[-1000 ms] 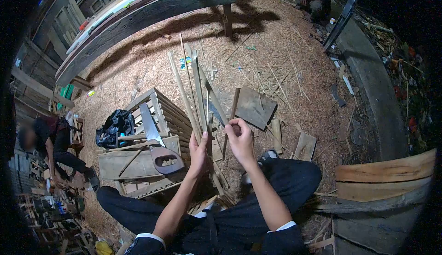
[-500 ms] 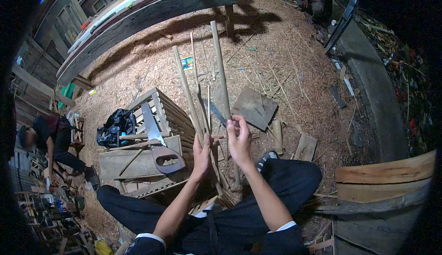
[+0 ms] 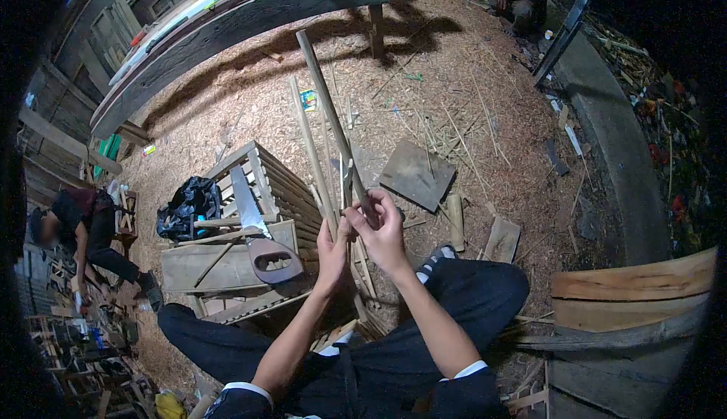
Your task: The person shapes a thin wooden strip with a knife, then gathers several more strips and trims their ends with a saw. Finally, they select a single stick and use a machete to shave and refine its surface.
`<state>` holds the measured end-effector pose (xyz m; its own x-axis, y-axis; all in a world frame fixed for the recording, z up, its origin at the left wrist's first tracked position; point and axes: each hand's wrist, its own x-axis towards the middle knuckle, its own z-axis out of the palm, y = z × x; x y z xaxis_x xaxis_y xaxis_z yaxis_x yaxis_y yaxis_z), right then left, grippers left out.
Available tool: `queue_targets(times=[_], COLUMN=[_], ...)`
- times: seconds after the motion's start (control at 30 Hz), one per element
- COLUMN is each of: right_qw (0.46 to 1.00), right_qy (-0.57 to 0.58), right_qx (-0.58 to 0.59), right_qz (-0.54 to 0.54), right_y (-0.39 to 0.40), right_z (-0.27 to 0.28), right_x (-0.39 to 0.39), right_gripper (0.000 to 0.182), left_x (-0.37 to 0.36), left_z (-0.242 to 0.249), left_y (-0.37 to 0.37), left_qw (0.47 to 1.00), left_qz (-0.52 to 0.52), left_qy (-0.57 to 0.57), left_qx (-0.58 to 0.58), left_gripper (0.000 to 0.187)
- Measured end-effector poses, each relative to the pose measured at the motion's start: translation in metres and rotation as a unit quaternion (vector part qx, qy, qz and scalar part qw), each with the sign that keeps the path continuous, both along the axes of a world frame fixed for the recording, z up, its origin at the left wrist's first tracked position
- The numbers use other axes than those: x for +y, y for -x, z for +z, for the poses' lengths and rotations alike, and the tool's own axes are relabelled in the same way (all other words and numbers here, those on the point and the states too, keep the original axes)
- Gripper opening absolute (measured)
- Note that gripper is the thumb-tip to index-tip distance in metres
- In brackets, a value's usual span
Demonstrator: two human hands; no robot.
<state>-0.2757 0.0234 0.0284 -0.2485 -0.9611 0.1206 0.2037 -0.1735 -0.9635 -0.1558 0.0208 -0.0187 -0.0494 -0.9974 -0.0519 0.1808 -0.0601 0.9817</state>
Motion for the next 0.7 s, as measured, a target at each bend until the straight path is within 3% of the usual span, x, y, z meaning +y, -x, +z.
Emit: queue_targets(times=[0.2,0.33,0.5,0.7], right_qw=[0.997,0.995,0.995,0.992], right_qy=[-0.040,-0.039,-0.046,-0.043], right_qx=[0.019,0.011,0.016,0.038], right_qz=[-0.063,-0.096,-0.089,-0.113], right_y=[0.009,0.008,0.010,0.008], right_z=[-0.005,-0.013,-0.016,-0.016], right_x=[-0.002,-0.005,-0.007,-0.011], right_gripper=[0.031,0.030,0.028,0.027], left_x=[0.006,0.006,0.002,0.001], left_z=[-0.002,-0.005,0.010,0.021], left_y=[-0.004,-0.012,-0.016,-0.013], left_qw=[0.997,0.998,0.992,0.983], left_qz=[-0.002,-0.005,-0.081,-0.074], left_qy=[0.016,-0.006,-0.079,-0.123], left_qx=[-0.077,-0.067,0.058,0.118], left_gripper=[0.029,0.028,0.030,0.036])
